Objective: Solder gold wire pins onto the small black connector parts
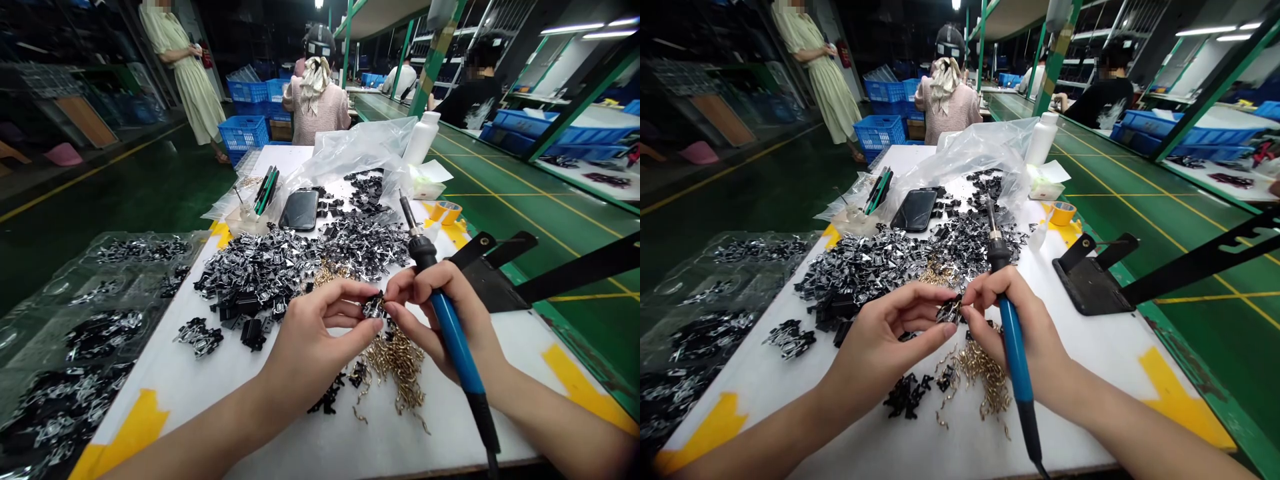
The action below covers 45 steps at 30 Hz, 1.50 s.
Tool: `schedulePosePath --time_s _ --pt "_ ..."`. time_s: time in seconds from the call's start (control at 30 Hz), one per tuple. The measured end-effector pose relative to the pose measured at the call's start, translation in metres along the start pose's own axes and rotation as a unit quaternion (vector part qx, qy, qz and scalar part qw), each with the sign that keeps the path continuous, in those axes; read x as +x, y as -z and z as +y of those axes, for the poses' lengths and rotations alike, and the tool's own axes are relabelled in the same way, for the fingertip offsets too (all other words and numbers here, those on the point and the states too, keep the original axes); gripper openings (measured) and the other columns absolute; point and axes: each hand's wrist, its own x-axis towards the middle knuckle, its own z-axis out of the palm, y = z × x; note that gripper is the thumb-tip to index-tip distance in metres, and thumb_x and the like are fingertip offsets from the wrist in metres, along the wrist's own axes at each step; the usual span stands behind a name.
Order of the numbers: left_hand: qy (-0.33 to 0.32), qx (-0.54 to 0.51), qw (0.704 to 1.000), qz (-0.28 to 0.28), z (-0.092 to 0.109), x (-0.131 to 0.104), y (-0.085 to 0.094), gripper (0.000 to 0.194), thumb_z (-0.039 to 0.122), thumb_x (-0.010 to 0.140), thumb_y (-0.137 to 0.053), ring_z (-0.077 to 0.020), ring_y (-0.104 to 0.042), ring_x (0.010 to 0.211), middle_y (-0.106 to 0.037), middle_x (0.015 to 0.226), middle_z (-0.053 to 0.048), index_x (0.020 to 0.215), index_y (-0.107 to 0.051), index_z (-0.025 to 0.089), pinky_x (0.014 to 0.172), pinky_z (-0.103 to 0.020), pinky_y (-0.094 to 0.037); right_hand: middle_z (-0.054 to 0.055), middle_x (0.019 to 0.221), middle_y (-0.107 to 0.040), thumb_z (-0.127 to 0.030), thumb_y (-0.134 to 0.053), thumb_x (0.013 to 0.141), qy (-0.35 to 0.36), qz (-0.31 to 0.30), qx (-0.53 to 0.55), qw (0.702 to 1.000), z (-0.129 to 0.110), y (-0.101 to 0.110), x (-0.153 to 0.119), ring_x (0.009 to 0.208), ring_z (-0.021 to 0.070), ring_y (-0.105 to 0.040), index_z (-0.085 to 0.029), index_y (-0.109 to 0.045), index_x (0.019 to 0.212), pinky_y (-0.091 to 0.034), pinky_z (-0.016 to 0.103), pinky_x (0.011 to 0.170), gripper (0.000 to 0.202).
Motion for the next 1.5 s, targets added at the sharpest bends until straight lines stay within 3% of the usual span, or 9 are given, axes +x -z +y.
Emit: schedulePosePath --time_s 0.47,0.57,0.73,0.9,1.1,1.27,1.5 --pt "0.004 -0.014 1.0 -0.003 0.003 0.0 -0.001 0.029 0.038 0.073 -0.059 -0.0012 -0.062 0.079 -0.064 0.092 0.002 0.098 -0.062 0.023 0.076 -0.008 -0.052 0.002 0.086 -0.048 -0.013 -0.056 0.085 -0.046 0.0 0.023 0.999 -0.002 0.001 0.002 0.074 0.0119 -0.049 -0.022 -0.035 0.087 -0.044 0.024 0.063 0.023" --pt "0.03 -0.039 0.999 -0.013 0.004 0.001 0.002 0.034 0.038 0.069 -0.064 -0.0027 -0.062 0.083 -0.064 0.093 0.002 0.1 -0.062 0.025 0.076 -0.009 -0.053 0.002 0.087 -0.05 -0.014 -0.057 0.085 -0.064 -0.001 0.049 0.997 -0.006 0.002 0.003 0.07 0.01 -0.048 -0.022 -0.035 0.087 -0.044 0.022 0.061 0.023" --pt "0.117 -0.149 0.98 -0.063 0.004 0.007 0.009 0.046 0.043 0.07 -0.062 -0.0062 -0.064 0.087 -0.065 0.1 -0.002 0.111 -0.059 0.024 0.079 -0.014 -0.054 0.002 0.089 -0.052 -0.008 -0.054 0.084 -0.003 0.008 0.055 0.998 -0.012 0.005 0.006 0.069 0.0093 -0.05 -0.022 -0.033 0.087 -0.044 0.022 0.06 0.025" --pt "0.183 -0.212 0.953 -0.113 0.004 0.011 0.011 0.048 0.039 0.071 -0.062 -0.0037 -0.062 0.079 -0.064 0.098 -0.007 0.112 -0.06 0.016 0.079 -0.013 -0.052 0.006 0.097 -0.053 -0.005 -0.052 0.084 0.028 -0.051 0.016 0.998 -0.01 0.01 0.005 0.085 0.0158 -0.054 -0.022 -0.033 0.088 -0.045 0.03 0.065 0.026" --pt "0.209 -0.275 0.925 -0.157 0.003 0.011 0.01 0.04 0.032 0.073 -0.061 0.001 -0.054 0.071 -0.061 0.095 -0.006 0.109 -0.061 0.016 0.067 -0.007 -0.049 0.004 0.096 -0.052 -0.003 -0.051 0.084 0.026 -0.099 -0.029 0.994 -0.01 0.012 0.002 0.079 0.0138 -0.052 -0.023 -0.033 0.087 -0.045 0.029 0.064 0.027" --pt "0.232 -0.292 0.915 -0.156 0.002 0.014 0.012 0.036 0.031 0.075 -0.058 0.0008 -0.056 0.075 -0.06 0.105 -0.007 0.108 -0.06 0.017 0.073 -0.008 -0.051 0.004 0.096 -0.054 -0.002 -0.052 0.082 0.042 -0.107 -0.057 0.992 -0.01 0.015 0.002 0.079 0.0133 -0.054 -0.022 -0.033 0.086 -0.046 0.028 0.065 0.028" --pt "0.202 -0.215 0.941 -0.164 0.003 0.013 0.014 0.058 0.03 0.07 -0.063 -0.0042 -0.061 0.079 -0.062 0.088 -0.003 0.126 -0.048 0.023 0.077 -0.016 -0.052 0.004 0.098 -0.054 0.002 -0.052 0.078 0.09 -0.102 -0.097 0.986 0.001 0.015 0.002 0.087 0.0145 -0.055 -0.022 -0.036 0.088 -0.046 0.031 0.072 0.031"
